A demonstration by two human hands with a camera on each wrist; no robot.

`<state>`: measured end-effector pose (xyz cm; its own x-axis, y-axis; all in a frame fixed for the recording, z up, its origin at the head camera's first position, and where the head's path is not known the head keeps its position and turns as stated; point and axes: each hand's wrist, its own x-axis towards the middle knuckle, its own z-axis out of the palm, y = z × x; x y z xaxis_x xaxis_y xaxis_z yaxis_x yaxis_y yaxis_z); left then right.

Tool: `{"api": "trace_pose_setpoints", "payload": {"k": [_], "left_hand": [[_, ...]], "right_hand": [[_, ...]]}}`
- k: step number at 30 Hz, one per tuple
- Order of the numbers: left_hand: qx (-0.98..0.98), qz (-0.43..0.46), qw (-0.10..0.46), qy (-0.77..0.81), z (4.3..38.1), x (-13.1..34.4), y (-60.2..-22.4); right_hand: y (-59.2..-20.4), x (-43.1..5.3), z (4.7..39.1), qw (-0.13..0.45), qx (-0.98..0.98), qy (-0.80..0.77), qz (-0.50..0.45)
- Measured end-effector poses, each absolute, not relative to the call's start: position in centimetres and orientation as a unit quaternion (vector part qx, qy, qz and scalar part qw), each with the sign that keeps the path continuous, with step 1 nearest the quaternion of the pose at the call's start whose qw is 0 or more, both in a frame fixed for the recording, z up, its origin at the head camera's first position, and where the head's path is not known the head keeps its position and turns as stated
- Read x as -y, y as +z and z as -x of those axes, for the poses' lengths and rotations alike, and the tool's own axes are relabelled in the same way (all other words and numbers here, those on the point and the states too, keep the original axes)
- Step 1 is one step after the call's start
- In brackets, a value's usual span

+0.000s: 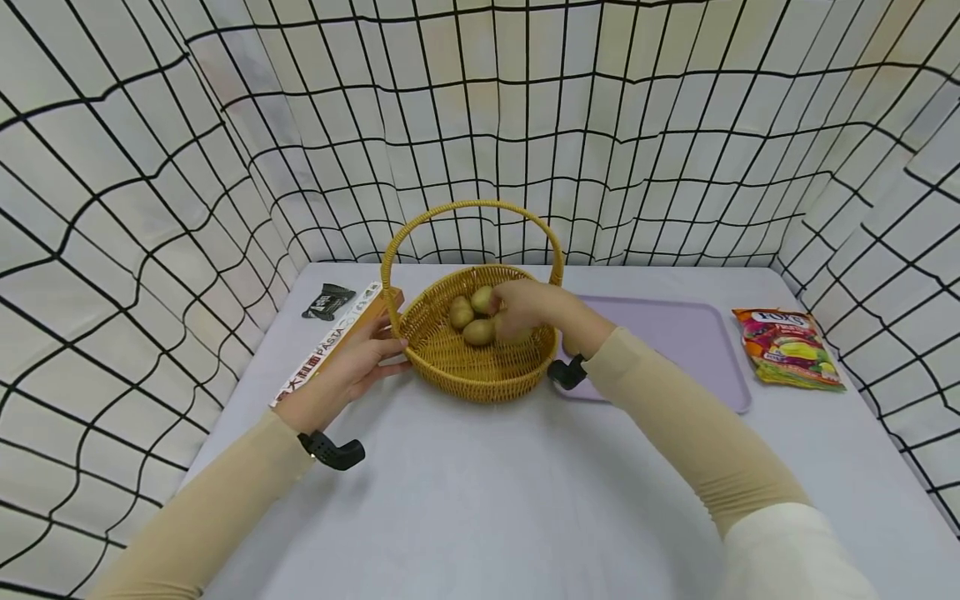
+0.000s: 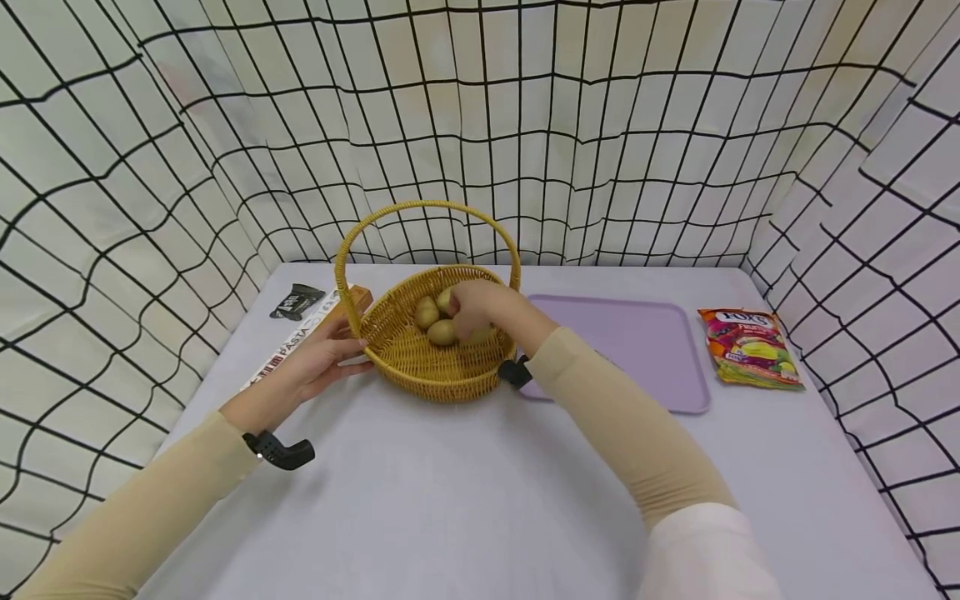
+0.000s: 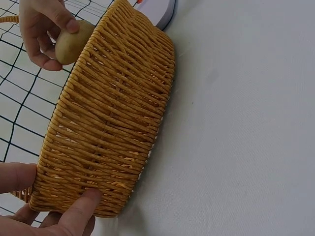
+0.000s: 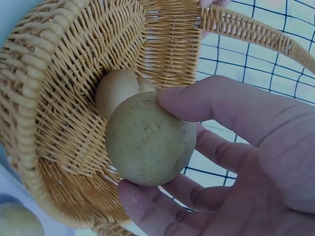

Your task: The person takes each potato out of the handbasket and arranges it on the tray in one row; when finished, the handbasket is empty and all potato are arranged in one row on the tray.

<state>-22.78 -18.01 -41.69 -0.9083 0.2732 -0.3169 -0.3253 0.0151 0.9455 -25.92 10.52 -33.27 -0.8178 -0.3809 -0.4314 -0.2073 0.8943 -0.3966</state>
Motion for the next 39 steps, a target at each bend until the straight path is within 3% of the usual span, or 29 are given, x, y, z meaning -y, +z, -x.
{"api": "trace_pose_setpoints", "payload": {"k": [23, 39], "left_hand": [[-0.676, 0.008, 0.211, 0.706, 22.7, 18.0, -41.5], [-0.665, -0.009, 0.215, 0.715, 22.6, 18.0, -41.3]], "right_hand": [[-30.4, -15.2, 23.8, 0.221, -0.944, -0.143, 0.199], [-30.8, -19.1, 24.1, 0.224, -0.951, -0.147, 0.153]]}}
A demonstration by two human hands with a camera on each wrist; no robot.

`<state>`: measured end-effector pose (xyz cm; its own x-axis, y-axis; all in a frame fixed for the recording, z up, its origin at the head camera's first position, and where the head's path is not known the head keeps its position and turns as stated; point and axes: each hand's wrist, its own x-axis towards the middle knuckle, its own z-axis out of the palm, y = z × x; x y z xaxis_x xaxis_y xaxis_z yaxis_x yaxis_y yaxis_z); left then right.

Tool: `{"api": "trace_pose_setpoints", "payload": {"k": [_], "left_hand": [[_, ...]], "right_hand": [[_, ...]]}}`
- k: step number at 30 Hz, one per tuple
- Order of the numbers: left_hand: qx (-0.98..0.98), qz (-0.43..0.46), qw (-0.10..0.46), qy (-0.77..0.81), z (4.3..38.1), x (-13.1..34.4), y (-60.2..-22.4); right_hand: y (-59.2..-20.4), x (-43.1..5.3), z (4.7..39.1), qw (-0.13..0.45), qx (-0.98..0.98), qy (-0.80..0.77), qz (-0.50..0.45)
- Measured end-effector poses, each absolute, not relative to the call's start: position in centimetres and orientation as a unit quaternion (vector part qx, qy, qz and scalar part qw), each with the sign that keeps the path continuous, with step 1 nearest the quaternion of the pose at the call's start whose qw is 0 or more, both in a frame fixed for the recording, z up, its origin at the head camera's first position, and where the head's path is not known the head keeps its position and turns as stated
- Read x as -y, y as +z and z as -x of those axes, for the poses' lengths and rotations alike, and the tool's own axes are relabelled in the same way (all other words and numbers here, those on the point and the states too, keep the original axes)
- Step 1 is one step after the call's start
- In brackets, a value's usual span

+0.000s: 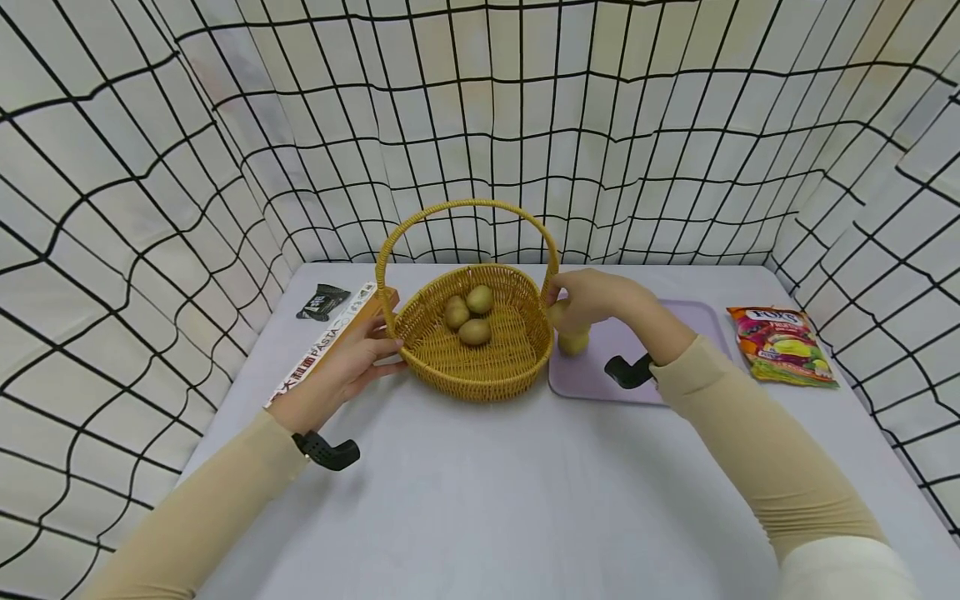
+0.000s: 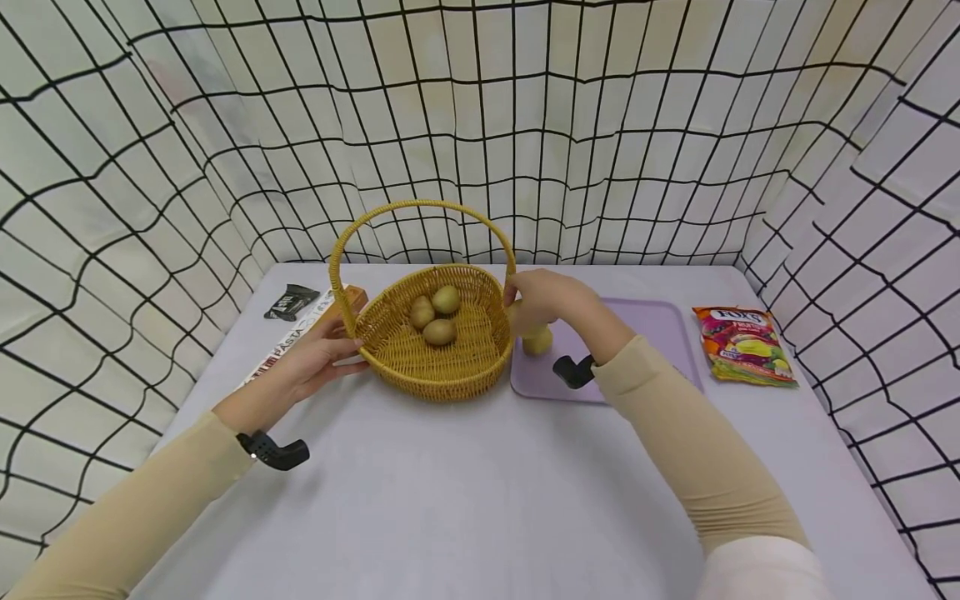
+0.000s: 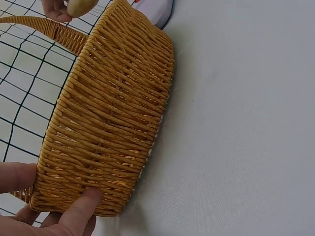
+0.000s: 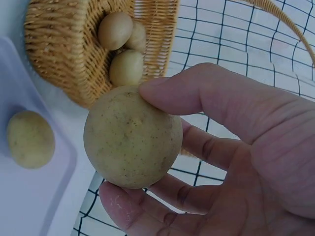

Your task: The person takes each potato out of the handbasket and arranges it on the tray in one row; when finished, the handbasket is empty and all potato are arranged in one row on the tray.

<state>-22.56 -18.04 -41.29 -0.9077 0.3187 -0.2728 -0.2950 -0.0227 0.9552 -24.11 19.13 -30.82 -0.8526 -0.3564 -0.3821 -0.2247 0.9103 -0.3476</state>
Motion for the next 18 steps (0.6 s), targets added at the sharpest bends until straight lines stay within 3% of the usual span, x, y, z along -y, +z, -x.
{"api": "trace_pose_setpoints", "payload": {"k": [18], "left_hand": [[-0.666, 0.006, 0.221, 0.712, 22.7, 18.0, -41.4]], "right_hand": [[-34.1, -24.1, 26.0, 0.248, -0.943, -0.198, 0.099]]}}
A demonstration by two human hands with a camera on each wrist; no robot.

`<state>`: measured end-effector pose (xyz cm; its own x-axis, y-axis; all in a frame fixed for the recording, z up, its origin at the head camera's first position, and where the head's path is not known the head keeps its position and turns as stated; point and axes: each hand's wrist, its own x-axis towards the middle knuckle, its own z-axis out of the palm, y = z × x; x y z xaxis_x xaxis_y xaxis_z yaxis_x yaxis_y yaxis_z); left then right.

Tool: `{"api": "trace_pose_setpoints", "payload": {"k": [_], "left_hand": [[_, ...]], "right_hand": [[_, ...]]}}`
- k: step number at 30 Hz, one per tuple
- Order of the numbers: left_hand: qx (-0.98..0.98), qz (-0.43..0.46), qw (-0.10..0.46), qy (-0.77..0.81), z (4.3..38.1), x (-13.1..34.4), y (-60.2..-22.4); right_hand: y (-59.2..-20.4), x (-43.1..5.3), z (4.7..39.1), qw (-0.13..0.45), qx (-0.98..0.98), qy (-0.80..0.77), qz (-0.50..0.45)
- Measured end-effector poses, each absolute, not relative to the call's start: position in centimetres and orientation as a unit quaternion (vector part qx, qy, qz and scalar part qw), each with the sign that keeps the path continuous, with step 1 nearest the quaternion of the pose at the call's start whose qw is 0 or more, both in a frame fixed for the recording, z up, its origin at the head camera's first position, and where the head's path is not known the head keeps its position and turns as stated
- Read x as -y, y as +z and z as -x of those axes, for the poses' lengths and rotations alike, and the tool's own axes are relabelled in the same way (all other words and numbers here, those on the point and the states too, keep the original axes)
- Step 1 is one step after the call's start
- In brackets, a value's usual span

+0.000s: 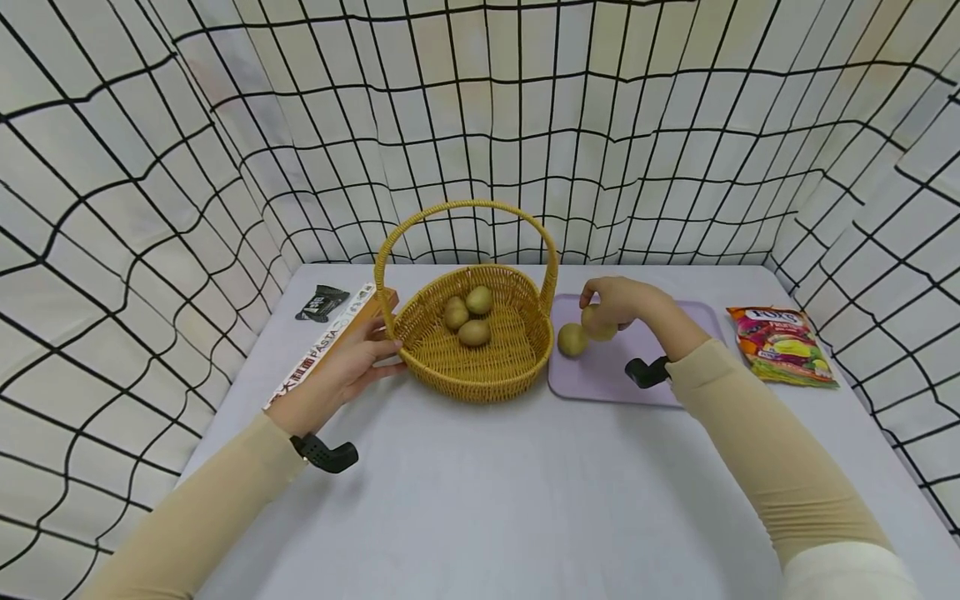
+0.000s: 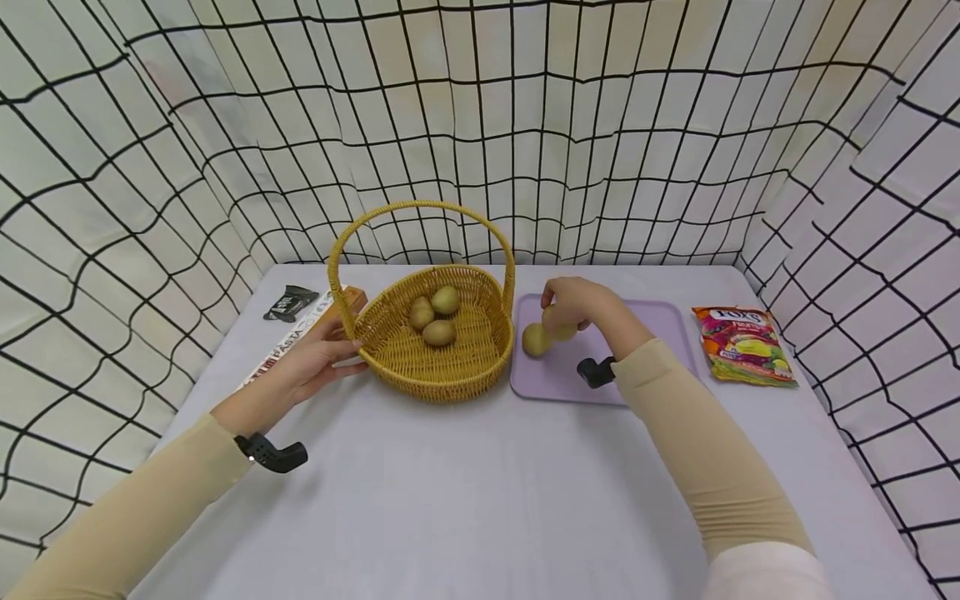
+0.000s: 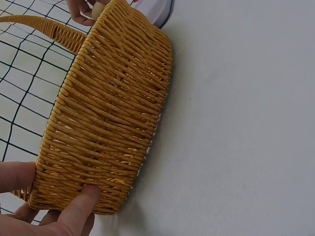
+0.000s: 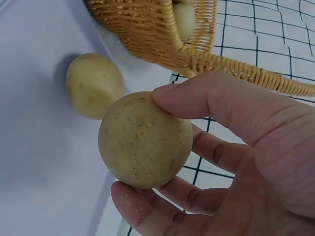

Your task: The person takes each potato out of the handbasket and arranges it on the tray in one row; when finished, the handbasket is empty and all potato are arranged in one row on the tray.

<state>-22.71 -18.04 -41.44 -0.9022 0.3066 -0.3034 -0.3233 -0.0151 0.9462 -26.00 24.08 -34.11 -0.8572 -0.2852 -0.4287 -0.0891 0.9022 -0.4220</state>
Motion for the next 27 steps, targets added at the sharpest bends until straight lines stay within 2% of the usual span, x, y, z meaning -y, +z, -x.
{"api": "trace_pose_setpoints", "payload": {"k": [27], "left_hand": [[-0.672, 0.009, 0.219, 0.707, 22.7, 18.1, -41.6]], "right_hand": [[-39.3, -26.7, 27.2, 0.284, -0.921, -0.262, 0.046]]}}
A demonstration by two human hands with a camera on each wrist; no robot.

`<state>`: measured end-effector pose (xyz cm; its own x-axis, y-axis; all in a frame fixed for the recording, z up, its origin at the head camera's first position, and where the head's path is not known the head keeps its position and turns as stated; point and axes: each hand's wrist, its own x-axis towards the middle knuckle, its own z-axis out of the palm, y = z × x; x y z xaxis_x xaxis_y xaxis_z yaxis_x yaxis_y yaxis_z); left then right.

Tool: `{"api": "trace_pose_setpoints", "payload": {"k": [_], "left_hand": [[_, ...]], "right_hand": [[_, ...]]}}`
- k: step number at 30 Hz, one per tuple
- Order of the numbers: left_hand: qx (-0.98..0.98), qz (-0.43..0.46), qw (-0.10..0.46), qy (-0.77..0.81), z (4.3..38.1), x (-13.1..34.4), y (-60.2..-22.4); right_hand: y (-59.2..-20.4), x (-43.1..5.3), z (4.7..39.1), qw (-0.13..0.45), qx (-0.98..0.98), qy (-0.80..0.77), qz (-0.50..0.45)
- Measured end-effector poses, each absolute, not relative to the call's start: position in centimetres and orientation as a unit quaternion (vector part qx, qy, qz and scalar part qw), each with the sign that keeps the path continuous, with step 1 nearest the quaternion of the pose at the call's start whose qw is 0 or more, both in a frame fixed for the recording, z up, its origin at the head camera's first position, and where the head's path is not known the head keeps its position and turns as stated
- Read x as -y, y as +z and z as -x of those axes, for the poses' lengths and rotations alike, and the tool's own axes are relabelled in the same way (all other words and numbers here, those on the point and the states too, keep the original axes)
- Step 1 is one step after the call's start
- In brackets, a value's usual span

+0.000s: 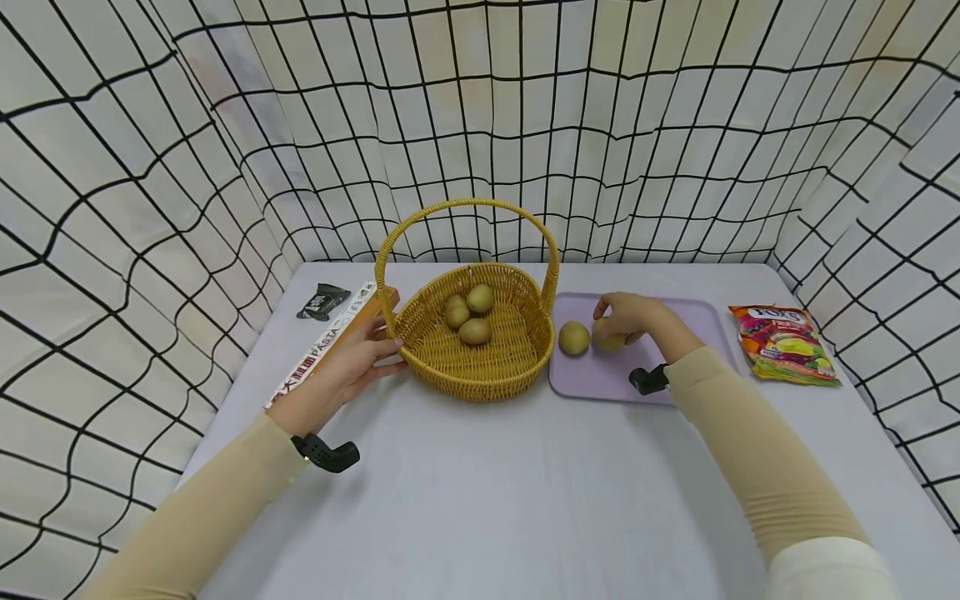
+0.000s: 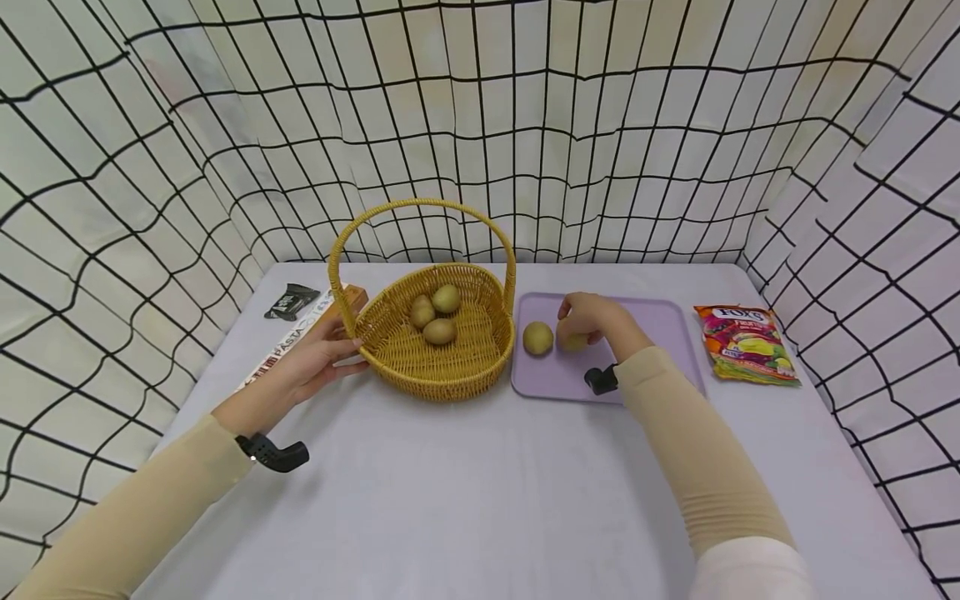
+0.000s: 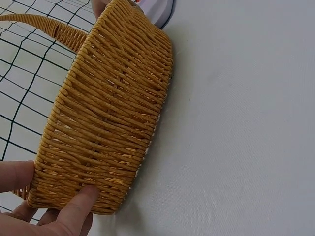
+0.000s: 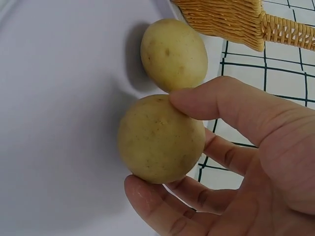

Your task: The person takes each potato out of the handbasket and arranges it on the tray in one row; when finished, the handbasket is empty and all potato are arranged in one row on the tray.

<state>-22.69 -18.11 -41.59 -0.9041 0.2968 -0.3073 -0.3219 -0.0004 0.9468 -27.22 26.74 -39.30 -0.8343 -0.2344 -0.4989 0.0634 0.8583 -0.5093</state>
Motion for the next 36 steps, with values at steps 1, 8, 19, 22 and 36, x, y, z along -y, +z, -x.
{"api": "trace_pose_setpoints", "payload": {"k": [1, 8, 19, 22, 36], "left_hand": [[-0.672, 0.008, 0.219, 0.707, 22.68, 18.12, -41.61], [-0.673, 0.005, 0.216, 0.708, 22.61, 18.06, -41.55], [-0.672, 0.003, 0.215, 0.709, 22.51, 18.06, -41.58], [-0.668, 0.003, 0.216, 0.712, 22.50, 18.07, -41.58], [-0.665, -0.009, 0.216, 0.714, 22.54, 18.22, -41.78]], "right_hand": [[-39.35, -26.69, 27.22, 0.284, -0.921, -0.263, 0.046], [-39.48, -26.51, 27.05, 0.281, -0.919, -0.274, 0.038], [-39.42, -26.71, 26.83, 0.280, -0.916, -0.285, 0.029], [-39.38, -26.79, 26.83, 0.279, -0.917, -0.282, 0.027], [-38.63, -26.45, 26.64, 0.235, -0.939, -0.247, 0.033]]}}
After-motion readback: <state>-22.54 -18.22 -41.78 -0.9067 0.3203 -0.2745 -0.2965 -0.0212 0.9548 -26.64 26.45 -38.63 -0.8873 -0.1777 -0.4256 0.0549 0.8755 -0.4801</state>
